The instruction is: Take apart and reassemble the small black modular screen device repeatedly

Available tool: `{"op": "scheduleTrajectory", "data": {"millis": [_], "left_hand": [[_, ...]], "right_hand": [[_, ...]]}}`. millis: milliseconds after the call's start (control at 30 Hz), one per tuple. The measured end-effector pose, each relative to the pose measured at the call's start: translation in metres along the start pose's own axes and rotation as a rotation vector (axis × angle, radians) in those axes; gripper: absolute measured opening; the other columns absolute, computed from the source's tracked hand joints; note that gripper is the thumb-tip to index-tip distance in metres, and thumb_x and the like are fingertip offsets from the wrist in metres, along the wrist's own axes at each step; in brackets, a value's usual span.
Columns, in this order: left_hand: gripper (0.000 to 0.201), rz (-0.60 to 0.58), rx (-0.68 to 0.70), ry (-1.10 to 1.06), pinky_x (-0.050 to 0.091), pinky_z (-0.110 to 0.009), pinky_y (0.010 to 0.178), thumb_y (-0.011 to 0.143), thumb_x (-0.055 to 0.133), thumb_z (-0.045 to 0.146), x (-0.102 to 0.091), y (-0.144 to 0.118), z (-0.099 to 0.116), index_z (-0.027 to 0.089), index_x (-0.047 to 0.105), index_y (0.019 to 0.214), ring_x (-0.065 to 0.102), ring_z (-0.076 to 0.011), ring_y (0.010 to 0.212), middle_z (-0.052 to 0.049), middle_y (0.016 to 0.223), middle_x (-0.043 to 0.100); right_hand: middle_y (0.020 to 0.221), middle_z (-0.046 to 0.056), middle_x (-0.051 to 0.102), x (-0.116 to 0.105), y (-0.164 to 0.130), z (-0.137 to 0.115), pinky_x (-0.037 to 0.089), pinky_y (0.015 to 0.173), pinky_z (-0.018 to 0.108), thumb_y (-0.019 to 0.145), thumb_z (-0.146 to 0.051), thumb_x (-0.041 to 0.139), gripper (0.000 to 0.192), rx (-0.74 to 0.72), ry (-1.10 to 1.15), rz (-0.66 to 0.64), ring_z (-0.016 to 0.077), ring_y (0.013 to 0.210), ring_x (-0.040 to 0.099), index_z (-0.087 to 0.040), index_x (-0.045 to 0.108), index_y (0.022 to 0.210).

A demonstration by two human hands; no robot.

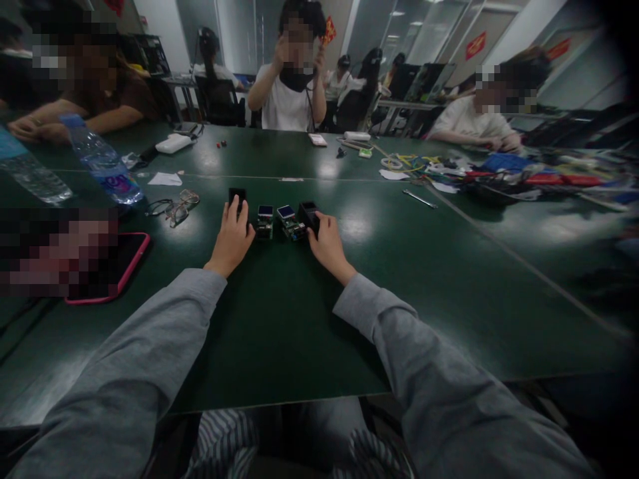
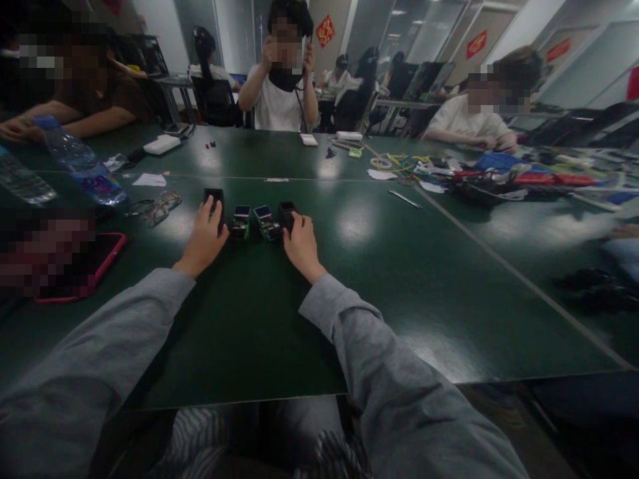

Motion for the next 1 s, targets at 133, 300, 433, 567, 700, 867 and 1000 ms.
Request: {"op": "scheduleTrajectory", "data": {"millis": [133,300,433,567,700,867,1000], "left_hand": [[0.062,-0.076,-0.054,0.012,0.032,-0.060,0.122,0.092,0.048,0.024,0.009,-0.002,-0.008,0.010,0.038,0.152,0.031,-0.0400,0.150,-0.021,0.162,0.033],[0.059,-0.028,-0.074,0.076,0.020,-0.075,0.118,0.091,0.048,0.023,0.001,-0.003,0.001,0.016,0.044,0.149,0.027,-0.0442,0.151,-0.018,0.158,0.041],[0.049,0.063,0.095,0.038,0.026,-0.059,0.121,0.092,0.048,0.022,-0.017,-0.002,0.024,0.021,0.052,0.141,0.040,-0.0326,0.145,-0.012,0.145,0.056],[0.033,-0.088,0.296,0.045,0.034,-0.054,0.112,0.093,0.051,0.027,-0.017,-0.004,0.042,0.022,0.064,0.123,0.053,-0.0305,0.132,-0.011,0.129,0.066],[0.035,-0.198,0.354,0.054,0.037,-0.050,0.109,0.093,0.048,0.022,-0.007,-0.006,0.043,0.022,0.064,0.125,0.056,-0.0278,0.128,-0.010,0.134,0.065],[0.044,-0.201,0.359,0.078,0.033,-0.048,0.114,0.098,0.040,0.020,-0.001,-0.007,0.039,0.022,0.054,0.140,0.054,-0.0248,0.133,-0.010,0.144,0.060],[0.050,-0.198,0.336,0.098,0.032,-0.046,0.116,0.098,0.039,0.021,0.001,-0.006,0.038,0.017,0.045,0.147,0.054,-0.0250,0.133,-0.012,0.144,0.059]], "right_hand": [[0.130,0.023,0.049,0.002,0.000,0.001,0.050,0.104,0.058,0.093,-0.023,0.050,0.050,-0.021,-0.008,0.026,0.0364,0.125,0.053,-0.011,0.046,0.142],[0.132,0.026,0.048,0.000,0.000,-0.002,0.047,0.107,0.057,0.092,-0.021,0.050,0.050,-0.033,-0.062,0.051,0.0368,0.128,0.049,-0.006,0.047,0.140],[0.141,0.023,0.046,-0.010,0.000,-0.016,0.042,0.112,0.055,0.096,-0.022,0.047,0.045,-0.119,-0.073,0.096,0.0347,0.136,0.043,-0.009,0.049,0.139],[0.148,0.015,0.048,-0.011,-0.005,-0.037,0.039,0.116,0.052,0.099,-0.027,0.048,0.042,-0.324,-0.028,-0.054,0.0288,0.139,0.043,-0.017,0.050,0.139],[0.153,0.013,0.045,-0.003,-0.010,-0.045,0.029,0.122,0.051,0.099,-0.026,0.049,0.043,-0.454,-0.075,-0.216,0.0265,0.143,0.041,-0.019,0.050,0.141],[0.156,0.013,0.043,0.002,-0.006,-0.043,0.036,0.115,0.050,0.101,-0.020,0.042,0.045,-0.420,-0.170,-0.209,0.0285,0.140,0.044,-0.018,0.047,0.146],[0.153,0.014,0.046,0.002,-0.002,-0.043,0.040,0.109,0.052,0.101,-0.023,0.046,0.047,-0.354,-0.206,-0.193,0.0317,0.135,0.047,-0.019,0.045,0.148]]}}
Point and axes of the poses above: each hand's wrist, its own y-axis towards the middle knuckle, its own x-axis out of the palm, z = x × y, the point moved 3 cm from there along y, towards the middle knuckle
